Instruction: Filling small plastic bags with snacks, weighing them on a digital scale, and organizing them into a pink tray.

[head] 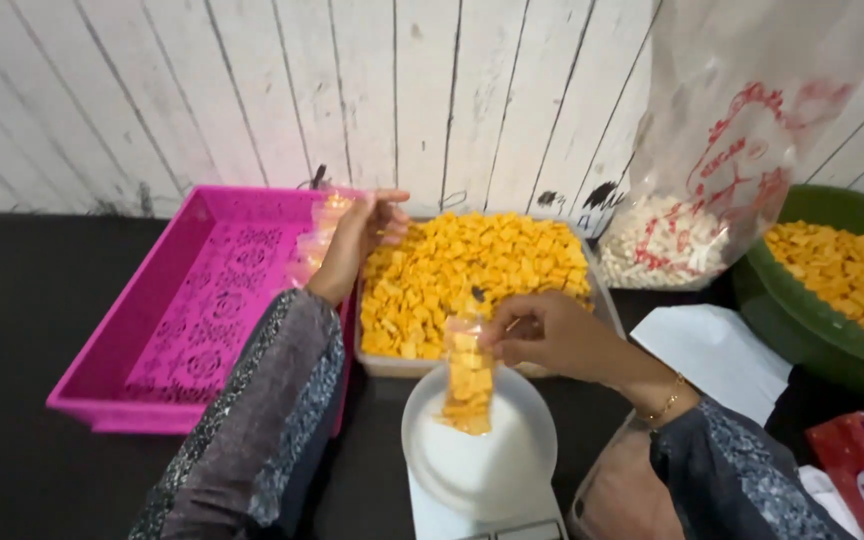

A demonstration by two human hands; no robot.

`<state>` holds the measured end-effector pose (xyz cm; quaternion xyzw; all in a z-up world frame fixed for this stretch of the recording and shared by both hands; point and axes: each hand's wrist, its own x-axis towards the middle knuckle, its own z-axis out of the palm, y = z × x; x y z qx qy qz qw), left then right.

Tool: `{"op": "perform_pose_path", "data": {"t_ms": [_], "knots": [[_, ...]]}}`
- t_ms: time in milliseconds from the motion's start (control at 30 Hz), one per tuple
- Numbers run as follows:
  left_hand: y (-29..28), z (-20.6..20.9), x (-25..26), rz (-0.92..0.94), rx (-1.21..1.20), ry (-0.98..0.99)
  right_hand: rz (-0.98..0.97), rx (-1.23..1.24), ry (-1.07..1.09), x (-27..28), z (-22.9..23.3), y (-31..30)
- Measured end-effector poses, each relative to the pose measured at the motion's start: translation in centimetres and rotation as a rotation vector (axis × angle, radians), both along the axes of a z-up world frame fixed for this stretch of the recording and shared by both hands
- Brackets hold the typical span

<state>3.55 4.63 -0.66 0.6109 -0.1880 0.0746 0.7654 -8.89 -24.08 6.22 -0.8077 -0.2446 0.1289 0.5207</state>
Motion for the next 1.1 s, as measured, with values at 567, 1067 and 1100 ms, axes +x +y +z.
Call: {"op": "perform_pose_path", "data": {"t_ms": [567,1067,1100], "knots": [[0.5,-1.1,-7.4,0.519,0.19,-0.251,-0.032,-0.58,-0.451,-1.4,1.5,1.7],[1.3,-2.1,-6.6,0.522,0.139,-0.247,-0.03,-0.758,-0.349,-0.5,-0.4,1.7],[1.2,-2.0,-6.6,0.516,0.137,-0.23,-0.023,-0.799,-0.317,-0.2,-0.9,1.9]]}}
